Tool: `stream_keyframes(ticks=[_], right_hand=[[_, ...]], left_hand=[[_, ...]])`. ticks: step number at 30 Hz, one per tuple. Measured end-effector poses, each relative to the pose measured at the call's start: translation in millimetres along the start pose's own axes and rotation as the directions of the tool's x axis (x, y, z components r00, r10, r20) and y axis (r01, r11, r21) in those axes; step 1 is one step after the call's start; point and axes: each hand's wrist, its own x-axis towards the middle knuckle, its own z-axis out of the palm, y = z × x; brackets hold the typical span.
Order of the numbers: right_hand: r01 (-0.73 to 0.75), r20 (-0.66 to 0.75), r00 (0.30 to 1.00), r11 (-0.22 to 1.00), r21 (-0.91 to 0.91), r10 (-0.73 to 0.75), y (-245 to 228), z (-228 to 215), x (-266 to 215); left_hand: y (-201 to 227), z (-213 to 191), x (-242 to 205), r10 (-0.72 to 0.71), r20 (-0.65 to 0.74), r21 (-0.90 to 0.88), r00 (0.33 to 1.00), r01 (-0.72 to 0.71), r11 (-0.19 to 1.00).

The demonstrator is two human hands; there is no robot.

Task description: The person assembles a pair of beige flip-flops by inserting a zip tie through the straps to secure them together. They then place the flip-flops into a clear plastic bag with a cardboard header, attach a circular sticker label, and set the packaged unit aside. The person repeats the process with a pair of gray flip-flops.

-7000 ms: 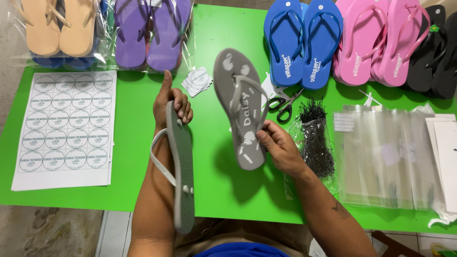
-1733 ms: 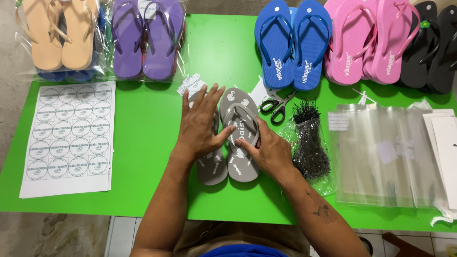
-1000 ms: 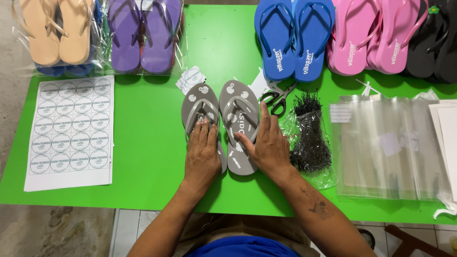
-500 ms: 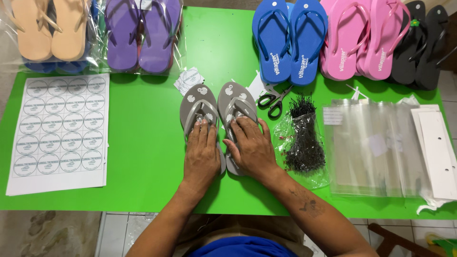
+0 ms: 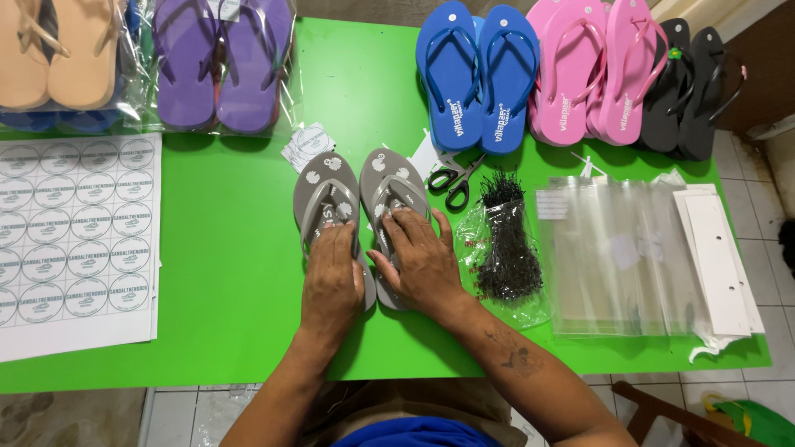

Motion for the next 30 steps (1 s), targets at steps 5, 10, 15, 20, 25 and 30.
stream_keyframes(ticks=[5, 10, 15, 20, 25, 30], right_hand=[[0.024, -0.035, 0.999, 0.999, 0.044, -0.023, 4.4, -2.3, -0.7], [0.063, -0.167, 0.985, 0.988, 0.138, -0.039, 13.8, -17.8, 0.1], [0.121, -0.370, 0.929, 0.964, 0.238, -0.025, 27.1, -47.5, -7.3], [0.024, -0.552, 0.814, 0.939, 0.344, 0.182, 45.1, -66.6, -6.1], [-0.007, -0.666, 0.561, 0.807, 0.590, 0.492, 73.6, -72.5, 0.9], [-0.031, -0.547, 0.621, 0.715, 0.698, 0.561, 120.0, -91.5, 7.4]], left_hand=[[9.8, -10.0, 4.7, -0.003, -0.030, -0.096, 1.000, 0.000, 0.995], [26.6, -23.7, 4.0, 0.170, -0.140, 0.257, 0.975, -0.130, 0.958], [64.1, -5.0, -15.3, 0.342, -0.115, 0.241, 0.933, -0.308, 0.920], [103.1, 38.3, -31.4, 0.449, 0.087, 0.041, 0.889, -0.453, 0.890], [124.4, 65.6, -27.7, 0.384, 0.205, -0.023, 0.901, -0.387, 0.922], [134.6, 75.4, -16.9, 0.362, 0.221, -0.006, 0.906, -0.370, 0.929]])
